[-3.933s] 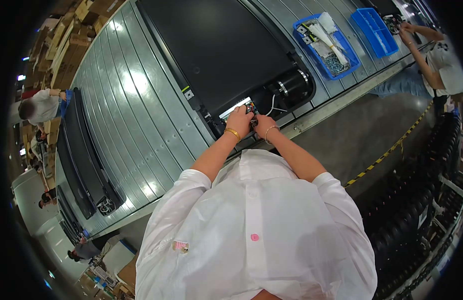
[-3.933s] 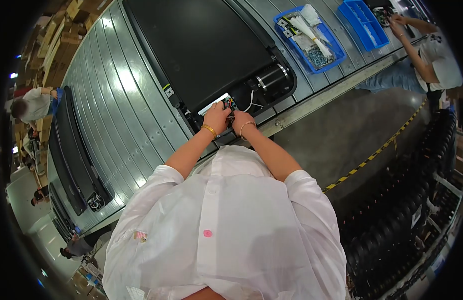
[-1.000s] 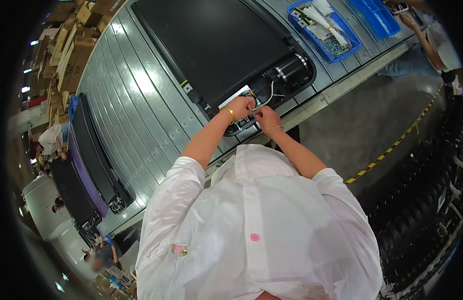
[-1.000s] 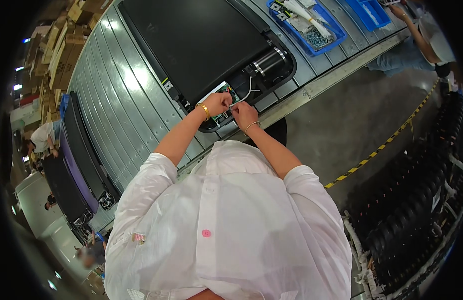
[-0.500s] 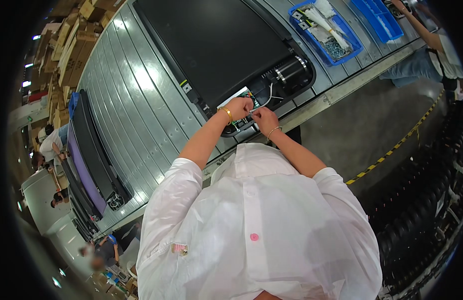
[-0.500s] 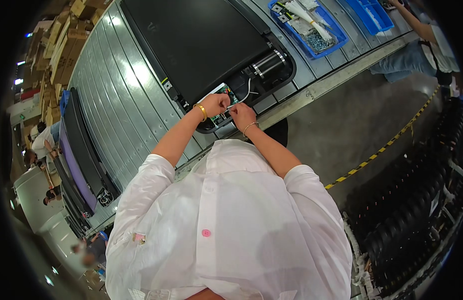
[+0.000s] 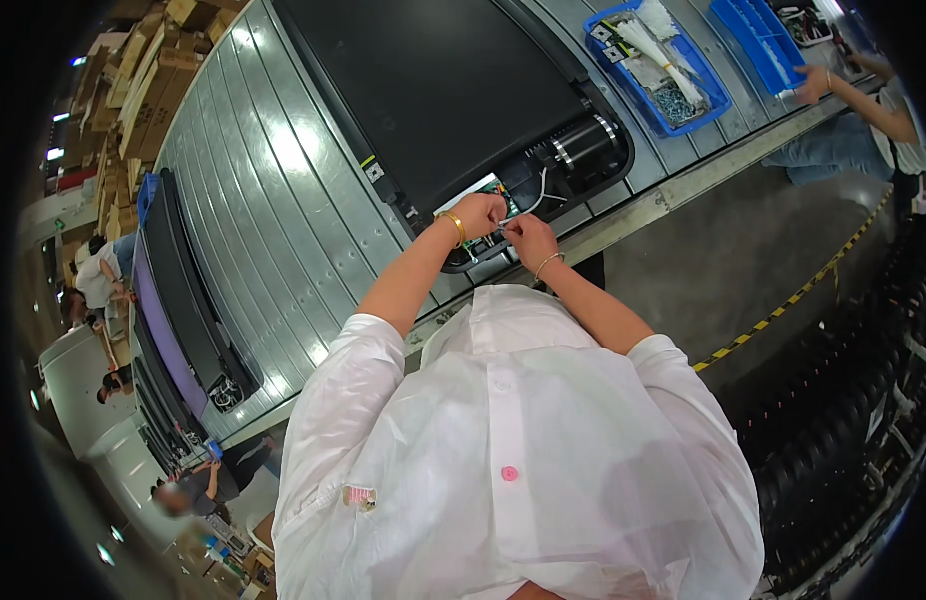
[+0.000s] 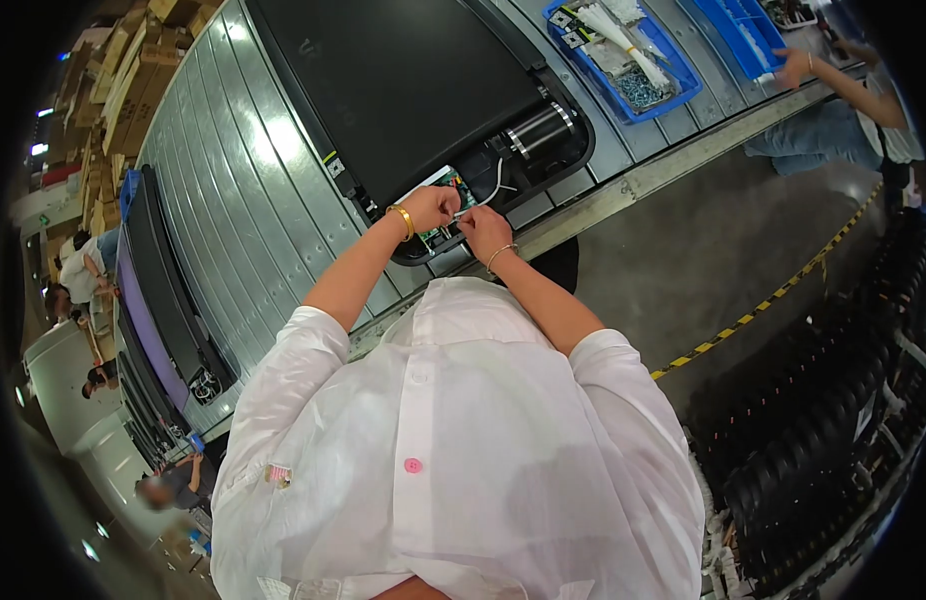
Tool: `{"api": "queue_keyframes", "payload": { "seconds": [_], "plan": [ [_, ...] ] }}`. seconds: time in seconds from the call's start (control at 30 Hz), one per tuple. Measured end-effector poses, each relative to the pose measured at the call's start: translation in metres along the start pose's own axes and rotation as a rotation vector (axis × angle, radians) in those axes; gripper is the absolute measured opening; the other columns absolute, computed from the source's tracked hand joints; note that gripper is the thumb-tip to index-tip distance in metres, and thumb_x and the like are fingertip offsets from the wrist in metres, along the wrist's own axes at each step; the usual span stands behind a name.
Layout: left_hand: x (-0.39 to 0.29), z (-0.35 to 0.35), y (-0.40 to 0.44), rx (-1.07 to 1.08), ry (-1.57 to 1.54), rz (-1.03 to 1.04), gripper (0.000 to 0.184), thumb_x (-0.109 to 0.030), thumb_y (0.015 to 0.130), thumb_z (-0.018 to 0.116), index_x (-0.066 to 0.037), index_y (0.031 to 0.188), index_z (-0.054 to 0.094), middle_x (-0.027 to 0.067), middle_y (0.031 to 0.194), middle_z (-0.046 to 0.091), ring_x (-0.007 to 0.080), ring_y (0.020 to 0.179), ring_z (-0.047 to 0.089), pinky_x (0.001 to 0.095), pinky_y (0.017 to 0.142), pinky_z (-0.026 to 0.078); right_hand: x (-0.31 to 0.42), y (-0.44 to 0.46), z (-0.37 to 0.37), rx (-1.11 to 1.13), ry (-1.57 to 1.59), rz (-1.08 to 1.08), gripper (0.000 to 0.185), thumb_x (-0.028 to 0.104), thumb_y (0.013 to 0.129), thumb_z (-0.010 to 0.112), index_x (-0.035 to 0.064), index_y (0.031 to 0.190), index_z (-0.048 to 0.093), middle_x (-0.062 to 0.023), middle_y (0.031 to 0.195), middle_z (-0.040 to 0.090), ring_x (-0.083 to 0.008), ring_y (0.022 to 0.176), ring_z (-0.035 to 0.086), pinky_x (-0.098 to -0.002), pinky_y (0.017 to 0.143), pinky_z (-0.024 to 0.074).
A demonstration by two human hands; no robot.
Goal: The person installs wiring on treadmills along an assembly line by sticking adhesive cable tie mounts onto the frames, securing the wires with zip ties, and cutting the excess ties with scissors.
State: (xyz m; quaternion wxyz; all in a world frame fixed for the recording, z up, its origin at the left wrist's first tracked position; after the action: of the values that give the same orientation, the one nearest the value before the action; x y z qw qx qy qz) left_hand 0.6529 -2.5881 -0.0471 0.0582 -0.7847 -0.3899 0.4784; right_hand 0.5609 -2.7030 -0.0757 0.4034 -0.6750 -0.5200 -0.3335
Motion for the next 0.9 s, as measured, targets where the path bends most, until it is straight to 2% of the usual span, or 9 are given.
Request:
{"api": "queue_keyframes", "payload": {
  "seconds": [0.47,0.83,0.9],
  "plan": [
    [-0.0014,-0.0050,-0.0010,0.050,-0.029,-0.055,0.015,0.002,0.066,0.063,-0.005,0.078,0.058,0.0028,0.068,0.062,0.0136,0.064,0.058,0.0275,0.061,0.048,-0.0005,0.0030,-0.0023,0.041,0.038,0.021,0.012,0.012,0.074,0.068,0.0034,0.078,0.060,-0.0096,0.076,0.060,-0.0251,0.069,0.058,-0.0341,0.065,0.0468],
    [0.0009,0.0008,-0.0033,-0.022,-0.004,-0.021,0.014,0.001,0.067,0.062,-0.005,0.079,0.058,0.0043,0.067,0.061,0.0151,0.063,0.058,0.0277,0.061,0.048,-0.0013,0.0067,0.0016,0.089,-0.003,-0.001,0.013,0.013,0.073,0.069,0.0044,0.078,0.061,-0.0102,0.078,0.061,-0.0255,0.072,0.060,-0.0336,0.066,0.0476],
    [-0.0007,0.0027,-0.0034,-0.037,0.003,-0.005,0.014,0.001,0.068,0.062,-0.005,0.080,0.058,0.0046,0.068,0.061,0.0152,0.063,0.059,0.0278,0.061,0.048,-0.0005,0.0070,0.0021,0.056,-0.016,-0.032,0.014,0.013,0.073,0.070,0.0036,0.079,0.061,-0.0098,0.077,0.061,-0.0238,0.068,0.060,-0.0335,0.064,0.0480]
  ]
}}
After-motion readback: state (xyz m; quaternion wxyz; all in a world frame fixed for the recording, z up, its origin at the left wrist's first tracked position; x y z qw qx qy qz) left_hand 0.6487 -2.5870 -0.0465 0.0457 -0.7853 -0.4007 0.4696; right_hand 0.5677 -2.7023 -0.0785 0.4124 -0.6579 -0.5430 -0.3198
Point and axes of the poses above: each hand's wrist, its own y-axis towards the middle knuckle, its own z-axis out of the palm, x = y × z, the point moved 4 cm from there along y, towards the middle knuckle
